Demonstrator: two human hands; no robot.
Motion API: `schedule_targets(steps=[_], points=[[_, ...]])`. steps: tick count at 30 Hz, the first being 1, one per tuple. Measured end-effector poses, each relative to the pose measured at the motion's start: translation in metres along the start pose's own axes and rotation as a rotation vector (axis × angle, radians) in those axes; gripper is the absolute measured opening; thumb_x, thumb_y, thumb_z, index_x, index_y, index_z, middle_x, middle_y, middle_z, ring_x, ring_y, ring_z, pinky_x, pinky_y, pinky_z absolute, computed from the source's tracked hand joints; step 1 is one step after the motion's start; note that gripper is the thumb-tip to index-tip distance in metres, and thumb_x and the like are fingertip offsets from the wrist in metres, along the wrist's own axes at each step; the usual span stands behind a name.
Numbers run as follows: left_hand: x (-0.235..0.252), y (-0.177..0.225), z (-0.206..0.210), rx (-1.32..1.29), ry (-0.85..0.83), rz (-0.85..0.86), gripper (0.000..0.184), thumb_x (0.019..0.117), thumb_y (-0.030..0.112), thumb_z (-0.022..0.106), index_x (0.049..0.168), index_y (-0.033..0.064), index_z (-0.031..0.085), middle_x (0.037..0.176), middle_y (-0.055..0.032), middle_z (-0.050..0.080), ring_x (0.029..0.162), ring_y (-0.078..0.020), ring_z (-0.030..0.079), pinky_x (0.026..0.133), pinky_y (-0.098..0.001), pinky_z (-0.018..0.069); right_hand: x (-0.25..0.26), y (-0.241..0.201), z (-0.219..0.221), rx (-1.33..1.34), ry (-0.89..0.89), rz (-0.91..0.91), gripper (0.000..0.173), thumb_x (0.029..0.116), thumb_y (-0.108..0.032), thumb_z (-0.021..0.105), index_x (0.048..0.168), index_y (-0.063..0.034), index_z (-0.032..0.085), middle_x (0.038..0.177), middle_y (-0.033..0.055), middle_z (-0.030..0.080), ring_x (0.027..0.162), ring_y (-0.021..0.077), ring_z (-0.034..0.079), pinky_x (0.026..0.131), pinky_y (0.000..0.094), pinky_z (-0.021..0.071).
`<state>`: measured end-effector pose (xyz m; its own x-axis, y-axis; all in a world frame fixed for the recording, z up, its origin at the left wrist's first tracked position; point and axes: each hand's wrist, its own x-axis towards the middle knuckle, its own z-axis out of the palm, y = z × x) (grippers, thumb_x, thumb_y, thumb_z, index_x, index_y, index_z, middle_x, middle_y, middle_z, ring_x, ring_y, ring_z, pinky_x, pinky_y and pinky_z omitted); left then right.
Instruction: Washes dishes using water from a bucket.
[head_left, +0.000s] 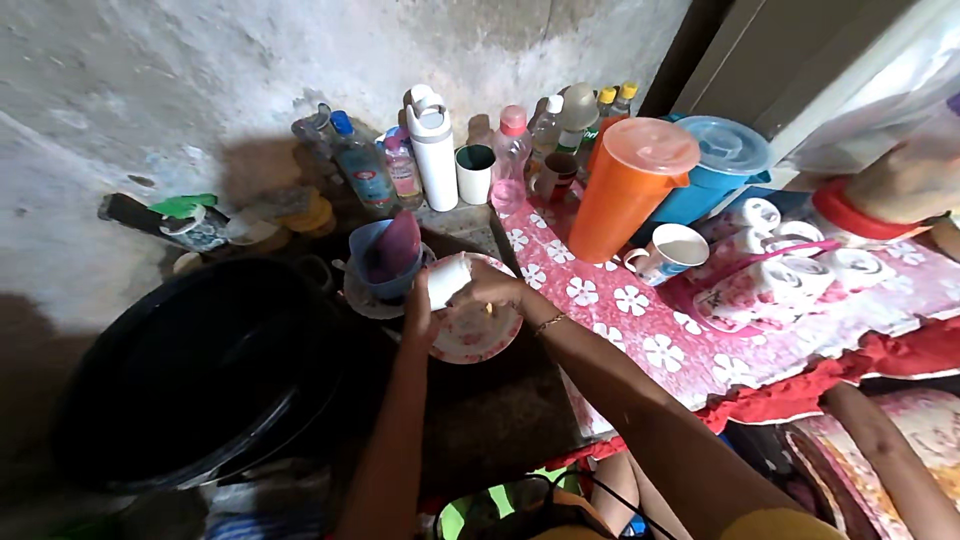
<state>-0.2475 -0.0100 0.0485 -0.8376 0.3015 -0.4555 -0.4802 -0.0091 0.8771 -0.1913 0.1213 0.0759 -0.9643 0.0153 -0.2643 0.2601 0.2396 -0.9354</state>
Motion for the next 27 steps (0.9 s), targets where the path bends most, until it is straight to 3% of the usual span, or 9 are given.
schedule_targets(steps=[2,4,6,10,14,17,21,25,27], points=[[0.003,0.003,0.005,0.024,0.004,0.061,0.048,0.1125,0.038,0.034,0.14,0.0011,0.048,0.12,-0.0207,0.058,0.091,-0.0253,0.064,0.074,-0.0386,0.0571,0.0,-0.006,0.001,-0.086,0.158,0.039,0.058,0.0824,-0.004,0.083,0.133,0.0041,0.055,0.115,0.0232,0.067,0.102,0.0302,0.066,0.091,0.0478,0.0539],[0.009,0.004,0.007,0.072,-0.04,0.125,0.046,0.1128,0.032,0.037,0.147,0.0017,0.044,0.138,-0.0242,0.053,0.113,-0.0327,0.063,0.09,-0.0479,0.0572,0.009,-0.006,-0.006,-0.228,0.316,0.064,0.059,0.0838,-0.026,0.086,0.127,0.0046,0.059,0.112,0.0273,0.067,0.102,0.0397,0.066,0.088,0.0588,0.0532],[0.012,0.005,0.002,0.185,-0.093,0.234,0.044,0.1109,0.02,0.044,0.149,-0.0027,0.044,0.146,-0.0259,0.051,0.128,-0.0366,0.056,0.103,-0.0527,0.0499,0.021,-0.017,-0.023,-0.315,0.424,0.077,0.056,0.0868,-0.032,0.083,0.118,0.0096,0.063,0.109,0.0308,0.066,0.104,0.0445,0.065,0.09,0.0631,0.0506],[0.013,0.0,-0.025,0.394,-0.006,0.411,0.036,0.105,0.009,0.053,0.138,-0.0073,0.055,0.134,-0.0254,0.061,0.12,-0.0332,0.062,0.102,-0.0473,0.0506,0.051,-0.021,-0.071,-0.378,0.355,0.043,0.038,0.0913,-0.017,0.076,0.115,0.0099,0.064,0.11,0.0289,0.066,0.106,0.0405,0.065,0.094,0.0603,0.0497],[-0.003,-0.011,-0.06,0.42,0.181,0.367,0.022,0.0968,0.0,0.065,0.117,-0.0097,0.066,0.112,-0.0219,0.07,0.101,-0.024,0.068,0.093,-0.0388,0.0544,0.079,-0.015,-0.097,-0.681,0.18,0.054,0.046,0.087,-0.006,0.077,0.124,0.0143,0.06,0.126,0.0364,0.06,0.122,0.0499,0.057,0.105,0.0658,0.042],[-0.016,-0.012,-0.08,0.476,0.243,0.235,0.022,0.0993,0.003,0.062,0.117,-0.0101,0.066,0.111,-0.0213,0.07,0.101,-0.0223,0.068,0.095,-0.0369,0.0527,0.102,0.0,-0.102,-0.813,0.12,0.08,0.049,0.0814,-0.004,0.081,0.122,0.0148,0.062,0.128,0.0377,0.058,0.125,0.0521,0.055,0.106,0.0678,0.0404],[-0.021,-0.018,-0.092,0.466,0.301,0.264,0.023,0.1036,0.006,0.056,0.111,-0.0123,0.066,0.095,-0.0148,0.069,0.082,-0.0107,0.061,0.081,-0.0275,0.0505,0.118,0.003,-0.105,-0.864,0.086,0.074,0.047,0.0839,-0.01,0.082,0.12,0.014,0.063,0.127,0.0366,0.06,0.123,0.052,0.056,0.104,0.0679,0.0419],[-0.017,-0.008,-0.083,0.558,0.333,0.183,0.039,0.1107,0.022,0.046,0.112,-0.0124,0.065,0.095,-0.0214,0.065,0.087,-0.0238,0.062,0.086,-0.0399,0.0503,0.109,-0.017,-0.111,-0.759,0.167,0.052,0.048,0.0916,-0.012,0.077,0.127,0.0146,0.06,0.129,0.0371,0.059,0.126,0.0514,0.054,0.108,0.0653,0.0393],[-0.012,0.005,-0.07,0.631,0.309,0.192,0.046,0.1102,0.03,0.048,0.112,-0.0117,0.066,0.103,-0.0278,0.066,0.099,-0.0365,0.063,0.093,-0.0529,0.0476,0.102,-0.032,-0.112,-0.67,0.246,0.039,0.043,0.0954,-0.02,0.074,0.12,0.0135,0.063,0.12,0.0349,0.062,0.117,0.0486,0.059,0.102,0.0647,0.0429]])
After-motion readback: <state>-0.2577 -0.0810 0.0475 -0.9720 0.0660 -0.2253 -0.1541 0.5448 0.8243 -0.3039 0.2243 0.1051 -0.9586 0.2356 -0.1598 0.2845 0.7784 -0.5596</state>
